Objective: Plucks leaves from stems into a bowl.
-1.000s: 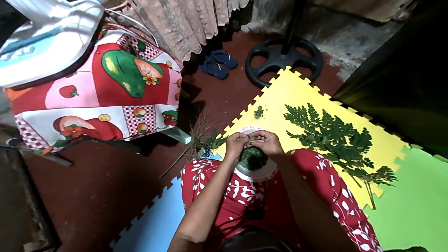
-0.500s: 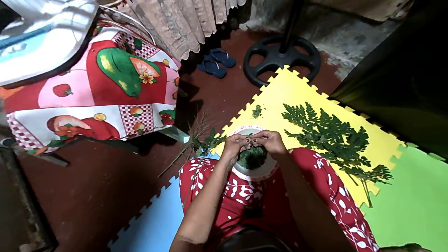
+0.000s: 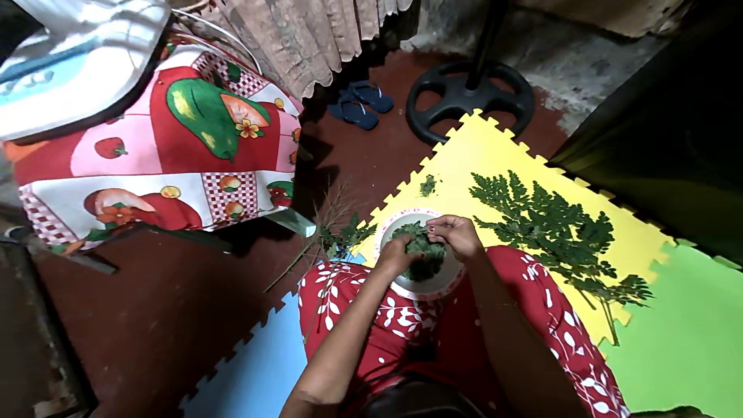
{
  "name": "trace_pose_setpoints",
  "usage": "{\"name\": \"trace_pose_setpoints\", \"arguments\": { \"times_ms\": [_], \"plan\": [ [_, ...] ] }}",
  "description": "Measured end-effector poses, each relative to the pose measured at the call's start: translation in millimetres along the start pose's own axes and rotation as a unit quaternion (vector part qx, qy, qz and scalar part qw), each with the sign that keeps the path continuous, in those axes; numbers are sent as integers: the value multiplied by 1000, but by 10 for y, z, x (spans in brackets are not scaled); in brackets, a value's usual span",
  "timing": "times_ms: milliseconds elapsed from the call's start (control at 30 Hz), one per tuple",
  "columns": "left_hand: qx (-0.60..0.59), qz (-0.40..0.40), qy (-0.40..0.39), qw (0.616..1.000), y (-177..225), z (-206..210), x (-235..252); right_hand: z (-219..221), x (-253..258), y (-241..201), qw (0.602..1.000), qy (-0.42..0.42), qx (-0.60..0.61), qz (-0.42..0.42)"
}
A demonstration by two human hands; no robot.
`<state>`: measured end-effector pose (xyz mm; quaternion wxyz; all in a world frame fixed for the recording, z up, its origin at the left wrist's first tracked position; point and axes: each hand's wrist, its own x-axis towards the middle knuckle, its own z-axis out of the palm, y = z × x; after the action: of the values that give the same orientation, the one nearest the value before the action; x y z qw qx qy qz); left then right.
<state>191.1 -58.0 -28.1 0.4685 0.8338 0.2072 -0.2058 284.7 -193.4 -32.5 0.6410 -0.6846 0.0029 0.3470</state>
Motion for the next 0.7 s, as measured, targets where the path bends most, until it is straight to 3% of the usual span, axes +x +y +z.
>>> {"name": "trace_pose_setpoints", "arguments": {
  "times_ms": [133,233,400,467,600,700],
  "plan": [
    [-209,52,97,972,62,39,22,36,9,26,1000,-13,-13,4],
    [-260,51,161,951,88,73,48,68,12,41,1000,-22,-3,2],
    [-324,29,190,926,41,30,42,6,3,16,1000,7,11,-9],
    [-305,13,181,935,-29,-2,31,-17,7,3,1000,21,20,-6],
    [-193,19,77,978,-37,-75,-14,27,20,12,1000,0,17,5],
    [-206,41,91,973,19,-64,18,38,14,18,1000,-3,20,8]
  ]
}}
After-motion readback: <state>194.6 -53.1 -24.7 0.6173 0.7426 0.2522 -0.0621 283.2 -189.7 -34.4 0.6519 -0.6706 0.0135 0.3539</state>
